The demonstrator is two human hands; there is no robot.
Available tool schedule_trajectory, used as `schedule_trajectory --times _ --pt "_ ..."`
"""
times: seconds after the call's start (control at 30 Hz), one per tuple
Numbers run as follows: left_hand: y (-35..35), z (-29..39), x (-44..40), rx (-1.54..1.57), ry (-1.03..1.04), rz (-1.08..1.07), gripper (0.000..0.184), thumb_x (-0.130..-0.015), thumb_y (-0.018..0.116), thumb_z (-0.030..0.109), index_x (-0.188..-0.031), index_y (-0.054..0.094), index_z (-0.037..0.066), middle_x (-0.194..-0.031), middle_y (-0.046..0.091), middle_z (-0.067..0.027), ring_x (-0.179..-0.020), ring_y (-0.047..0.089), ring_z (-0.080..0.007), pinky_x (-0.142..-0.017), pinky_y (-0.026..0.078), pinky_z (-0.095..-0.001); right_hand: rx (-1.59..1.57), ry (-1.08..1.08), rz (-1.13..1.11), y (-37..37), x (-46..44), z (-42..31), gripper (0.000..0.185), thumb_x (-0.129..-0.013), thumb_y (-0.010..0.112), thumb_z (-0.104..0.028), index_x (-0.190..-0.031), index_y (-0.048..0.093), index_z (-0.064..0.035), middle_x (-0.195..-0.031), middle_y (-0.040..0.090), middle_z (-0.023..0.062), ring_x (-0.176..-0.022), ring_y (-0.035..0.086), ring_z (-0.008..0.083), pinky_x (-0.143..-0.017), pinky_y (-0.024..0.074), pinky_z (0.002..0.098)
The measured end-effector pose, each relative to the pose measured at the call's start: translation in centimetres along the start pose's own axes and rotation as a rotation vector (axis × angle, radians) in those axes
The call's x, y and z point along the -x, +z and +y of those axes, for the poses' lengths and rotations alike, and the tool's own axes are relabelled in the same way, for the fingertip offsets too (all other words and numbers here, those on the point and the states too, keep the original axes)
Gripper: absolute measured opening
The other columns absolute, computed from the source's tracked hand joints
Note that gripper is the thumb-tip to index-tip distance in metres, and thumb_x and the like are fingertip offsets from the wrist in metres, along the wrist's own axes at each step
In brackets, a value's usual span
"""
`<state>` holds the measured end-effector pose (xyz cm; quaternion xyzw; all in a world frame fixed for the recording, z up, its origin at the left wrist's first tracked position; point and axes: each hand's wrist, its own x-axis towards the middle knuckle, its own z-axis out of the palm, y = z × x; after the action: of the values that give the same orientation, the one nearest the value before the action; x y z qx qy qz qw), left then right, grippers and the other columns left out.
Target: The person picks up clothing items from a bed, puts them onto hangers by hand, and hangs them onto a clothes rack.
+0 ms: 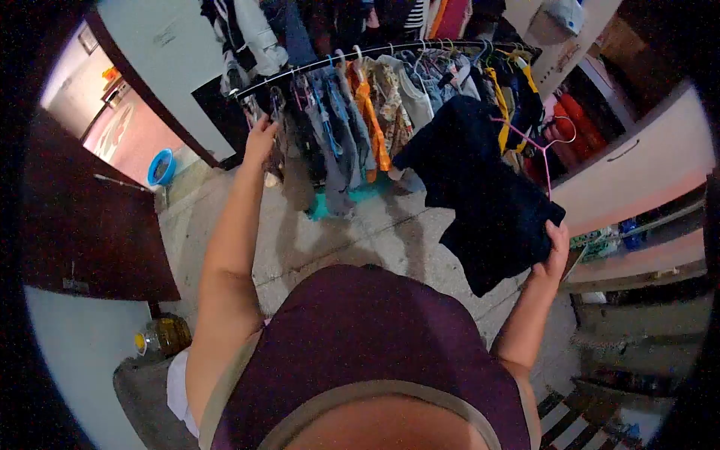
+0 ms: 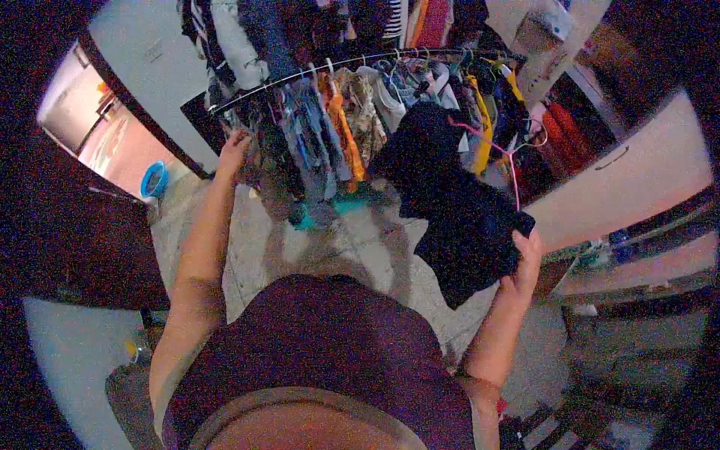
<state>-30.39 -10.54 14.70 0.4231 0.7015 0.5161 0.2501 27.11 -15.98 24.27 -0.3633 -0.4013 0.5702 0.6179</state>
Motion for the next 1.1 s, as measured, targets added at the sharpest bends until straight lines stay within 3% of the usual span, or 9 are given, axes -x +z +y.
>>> schedule_trajectory --times 0.13,0.23,0.37,0.4,0.5,0.67,0.77,0.87,1.1 --pt "0.8 -0.6 -4.4 -0.064 -0.072 0.084 0.073 -0.084 0.055 0.026 -0.140 0.014 0.003 -0.126 0.044 -0.0162 -0.106 0.049 -0.0246 -0.087 0.040 -0.0323 0.134 0.047 -0.128 0.1 2.3 -1.0 0.043 -0.064 0.067 -0.016 -0.100 0.056 0.0040 -0.087 0.062 0.0080 -0.076 0.060 0.0194 -0.072 0.0479 0.0296" --pt "1.5 4.0 -3.2 0.086 -0.221 -0.008 0.074 -0.085 0.055 0.027 -0.141 0.010 0.007 -0.131 0.040 -0.0176 -0.112 0.045 -0.0279 -0.092 0.038 -0.0367 0.219 0.108 -0.235 0.6 3.4 -0.7 0.041 -0.061 0.070 -0.017 -0.094 0.059 0.0039 -0.084 0.063 0.0065 -0.069 0.060 0.0166 -0.067 0.0479 0.0281" --pt "3.3 -0.8 -7.5 0.336 -0.254 -0.158 0.073 -0.085 0.054 0.030 -0.142 0.010 0.017 -0.137 0.033 -0.0100 -0.116 0.040 -0.0261 -0.080 0.041 -0.0397 0.276 0.265 -0.377 3.3 3.4 0.3 0.040 -0.062 0.069 -0.014 -0.097 0.060 0.0040 -0.087 0.064 0.0070 -0.074 0.060 0.0156 -0.070 0.0475 0.0284" --pt "3.5 1.0 -6.8 0.319 -0.306 -0.197 0.072 -0.085 0.055 0.030 -0.142 0.012 0.019 -0.137 0.032 -0.0066 -0.117 0.038 -0.0248 -0.075 0.040 -0.0379 0.266 0.303 -0.375 5.1 3.2 0.7 0.040 -0.062 0.068 -0.013 -0.097 0.060 0.0038 -0.087 0.064 0.0067 -0.075 0.060 0.0153 -0.071 0.0473 0.0284" --pt "4.5 1.4 -7.6 0.225 -0.183 -0.226 0.072 -0.084 0.057 0.026 -0.141 0.015 0.012 -0.131 0.039 -0.0106 -0.114 0.041 -0.0244 -0.089 0.036 -0.0362 0.306 0.347 -0.374 8.4 2.2 2.4 0.037 -0.066 0.065 -0.009 -0.100 0.059 0.0030 -0.091 0.064 0.0065 -0.080 0.059 0.0147 -0.076 0.0457 0.0279" --pt "3.3 1.1 -8.8 0.160 -0.086 -0.291 0.060 -0.085 0.056 0.023 -0.136 0.030 0.006 -0.125 0.047 -0.0120 -0.114 0.044 -0.0211 -0.094 0.034 -0.0309 0.436 0.348 -0.497 17.0 0.2 5.1 0.033 -0.073 0.059 -0.008 -0.105 0.058 0.0004 -0.095 0.063 0.0063 -0.084 0.058 0.0142 -0.079 0.0446 0.0275" --pt "1.3 -1.0 -10.0 0.040 -0.036 -0.348 0.050 -0.087 0.053 0.026 -0.130 0.041 0.004 -0.125 0.049 -0.0115 -0.113 0.045 -0.0196 -0.095 0.033 -0.0285 0.607 0.224 -0.618 20.4 -1.8 8.8 0.029 -0.076 0.057 -0.010 -0.103 0.058 -0.0009 -0.090 0.063 0.0058 -0.080 0.057 0.0141 -0.076 0.0448 0.0291" --pt "-0.6 -2.9 -10.7 0.139 -0.003 -0.376 0.049 -0.090 0.046 0.032 -0.130 0.040 0.004 -0.126 0.048 -0.0093 -0.114 0.045 -0.0207 -0.096 0.032 -0.0298 0.540 0.095 -0.630 25.2 -3.5 11.9 0.027 -0.077 0.058 -0.014 -0.100 0.057 0.0003 -0.082 0.062 0.0083 -0.075 0.057 0.0165 -0.072 0.0448 0.0320" --pt "-3.8 2.3 -4.5 0.613 -0.323 -0.372 0.051 -0.092 0.042 0.032 -0.137 0.030 0.010 -0.135 0.038 -0.0052 -0.124 0.035 -0.0198 -0.101 0.027 -0.0341 0.767 -0.046 -0.480 33.5 -6.6 19.0 0.026 -0.074 0.059 -0.018 -0.088 0.053 0.0043 -0.078 0.058 0.0224 -0.075 0.058 0.0335 -0.070 0.0445 0.0396"
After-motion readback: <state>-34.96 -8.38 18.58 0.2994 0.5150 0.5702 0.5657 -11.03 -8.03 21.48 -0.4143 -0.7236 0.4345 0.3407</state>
